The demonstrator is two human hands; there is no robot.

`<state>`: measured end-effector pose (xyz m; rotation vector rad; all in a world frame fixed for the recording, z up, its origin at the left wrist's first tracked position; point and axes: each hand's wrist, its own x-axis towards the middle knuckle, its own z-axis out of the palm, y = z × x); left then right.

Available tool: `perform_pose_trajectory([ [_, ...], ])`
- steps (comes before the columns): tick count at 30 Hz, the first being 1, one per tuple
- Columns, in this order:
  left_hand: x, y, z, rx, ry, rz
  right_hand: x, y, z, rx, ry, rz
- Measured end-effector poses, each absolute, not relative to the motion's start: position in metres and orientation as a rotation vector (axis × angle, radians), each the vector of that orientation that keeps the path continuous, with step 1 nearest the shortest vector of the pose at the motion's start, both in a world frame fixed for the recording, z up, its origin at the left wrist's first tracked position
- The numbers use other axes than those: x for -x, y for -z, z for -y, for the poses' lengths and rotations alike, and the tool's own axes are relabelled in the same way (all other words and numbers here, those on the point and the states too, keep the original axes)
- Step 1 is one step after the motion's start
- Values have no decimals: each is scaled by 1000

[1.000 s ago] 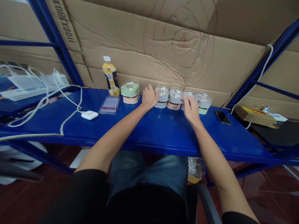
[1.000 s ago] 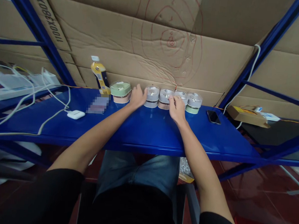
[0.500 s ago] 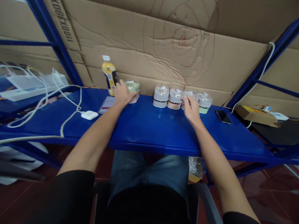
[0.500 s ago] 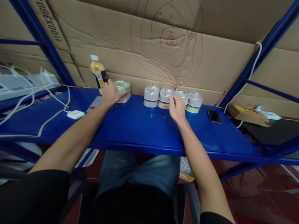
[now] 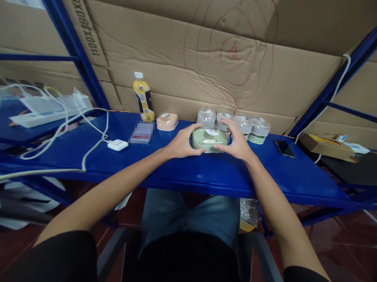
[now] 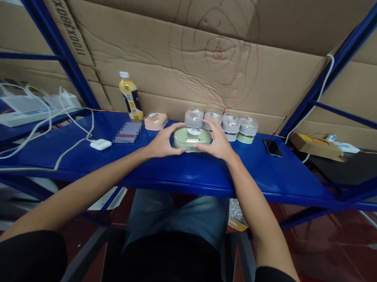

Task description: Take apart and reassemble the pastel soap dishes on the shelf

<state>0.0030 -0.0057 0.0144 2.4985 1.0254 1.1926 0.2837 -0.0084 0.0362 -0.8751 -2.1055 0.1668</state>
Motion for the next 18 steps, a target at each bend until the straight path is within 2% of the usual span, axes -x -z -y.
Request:
perform_pose_trajectory([
  [7, -15, 10, 7, -2432, -986, -878, -272, -23, 8, 911, -345, 2403],
  [18, 0, 15, 0, -2522, -891, -936, -288, -27, 1, 1125, -331, 2266],
])
